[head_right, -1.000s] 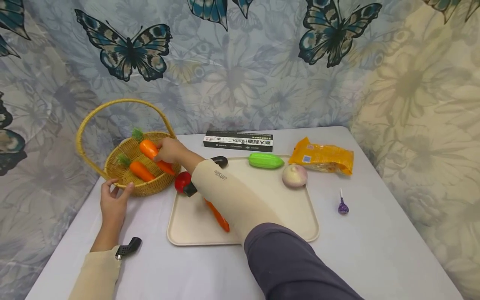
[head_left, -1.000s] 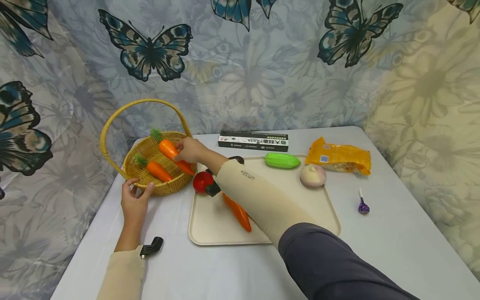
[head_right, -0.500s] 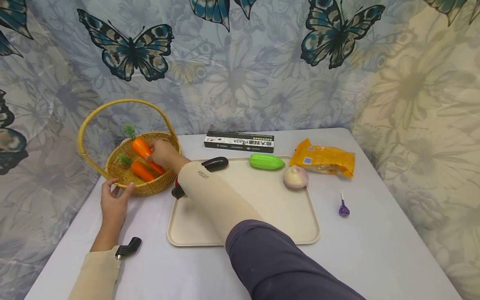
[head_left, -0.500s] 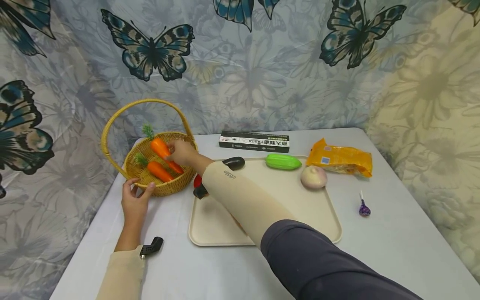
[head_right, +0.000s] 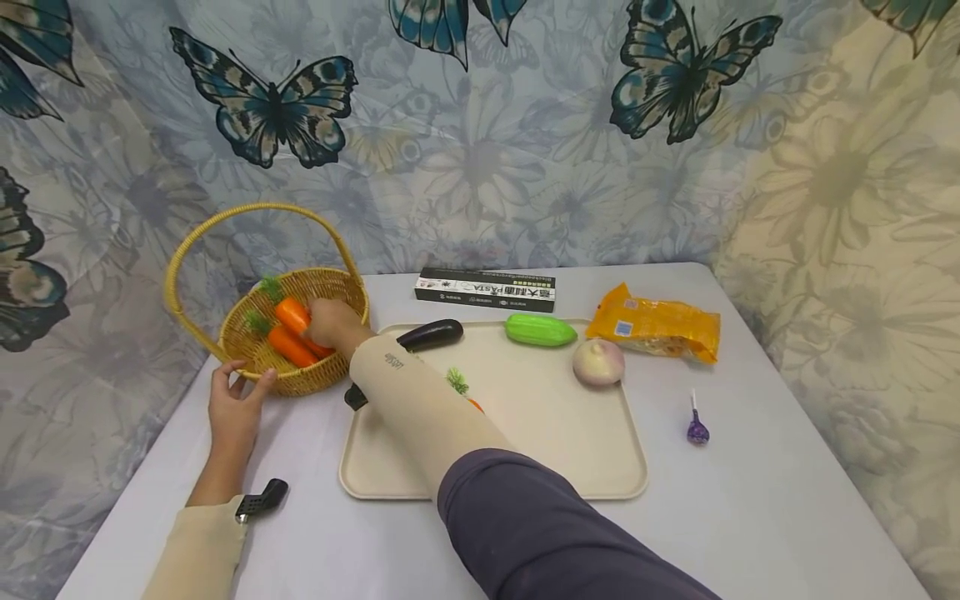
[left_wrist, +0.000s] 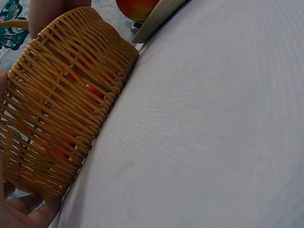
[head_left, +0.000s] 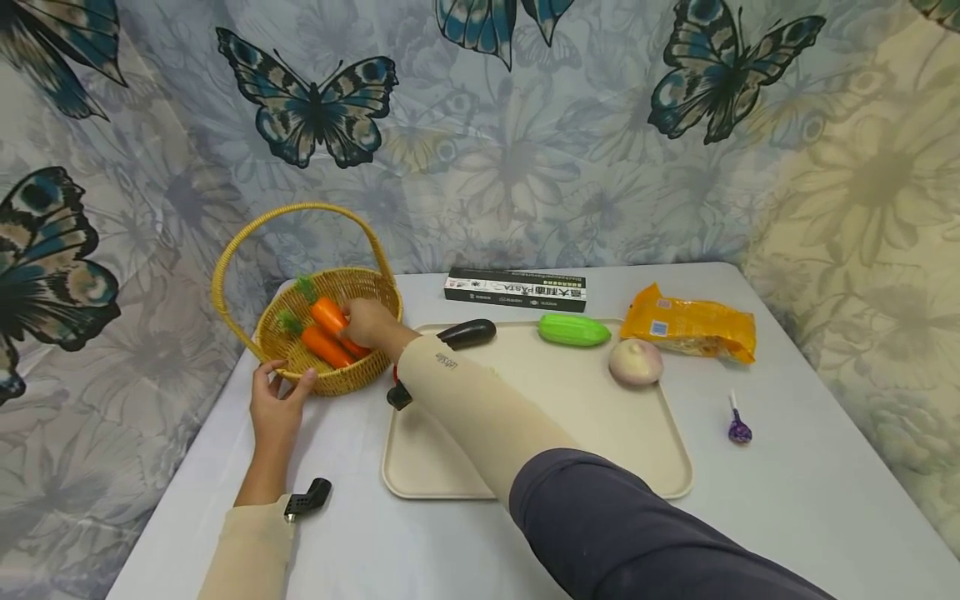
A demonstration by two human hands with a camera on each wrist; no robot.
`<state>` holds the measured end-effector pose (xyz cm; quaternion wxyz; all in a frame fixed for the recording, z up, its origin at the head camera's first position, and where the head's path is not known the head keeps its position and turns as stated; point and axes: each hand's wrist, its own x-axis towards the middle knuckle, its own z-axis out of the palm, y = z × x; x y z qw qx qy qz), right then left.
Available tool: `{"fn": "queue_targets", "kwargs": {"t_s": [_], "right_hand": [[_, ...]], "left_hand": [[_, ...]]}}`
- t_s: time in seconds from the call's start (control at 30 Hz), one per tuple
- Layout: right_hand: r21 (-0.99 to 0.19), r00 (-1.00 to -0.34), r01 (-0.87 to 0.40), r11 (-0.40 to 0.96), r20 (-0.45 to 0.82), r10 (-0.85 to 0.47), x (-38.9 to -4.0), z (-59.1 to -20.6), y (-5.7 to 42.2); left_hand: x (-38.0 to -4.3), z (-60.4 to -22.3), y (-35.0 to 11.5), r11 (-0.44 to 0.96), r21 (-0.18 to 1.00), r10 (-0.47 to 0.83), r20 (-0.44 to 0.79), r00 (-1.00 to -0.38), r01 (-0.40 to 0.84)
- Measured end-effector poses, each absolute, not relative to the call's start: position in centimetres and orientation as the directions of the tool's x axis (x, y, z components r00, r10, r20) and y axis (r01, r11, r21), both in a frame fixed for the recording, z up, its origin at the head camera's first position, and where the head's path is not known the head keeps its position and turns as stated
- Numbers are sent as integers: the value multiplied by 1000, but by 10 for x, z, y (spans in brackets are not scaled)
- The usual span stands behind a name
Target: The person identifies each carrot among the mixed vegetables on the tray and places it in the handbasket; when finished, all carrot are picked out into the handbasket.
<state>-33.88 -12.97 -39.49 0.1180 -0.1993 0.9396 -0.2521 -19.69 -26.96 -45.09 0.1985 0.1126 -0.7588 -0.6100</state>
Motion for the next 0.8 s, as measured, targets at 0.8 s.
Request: {"fn": "queue_targets", "kwargs": {"t_s": [0.8], "right_hand": [[-566, -850, -395, 724, -74, -521, -334, -400, -119]], "left_hand": [[-200, -460, -273, 228, 966, -404, 207, -891, 122]]}}
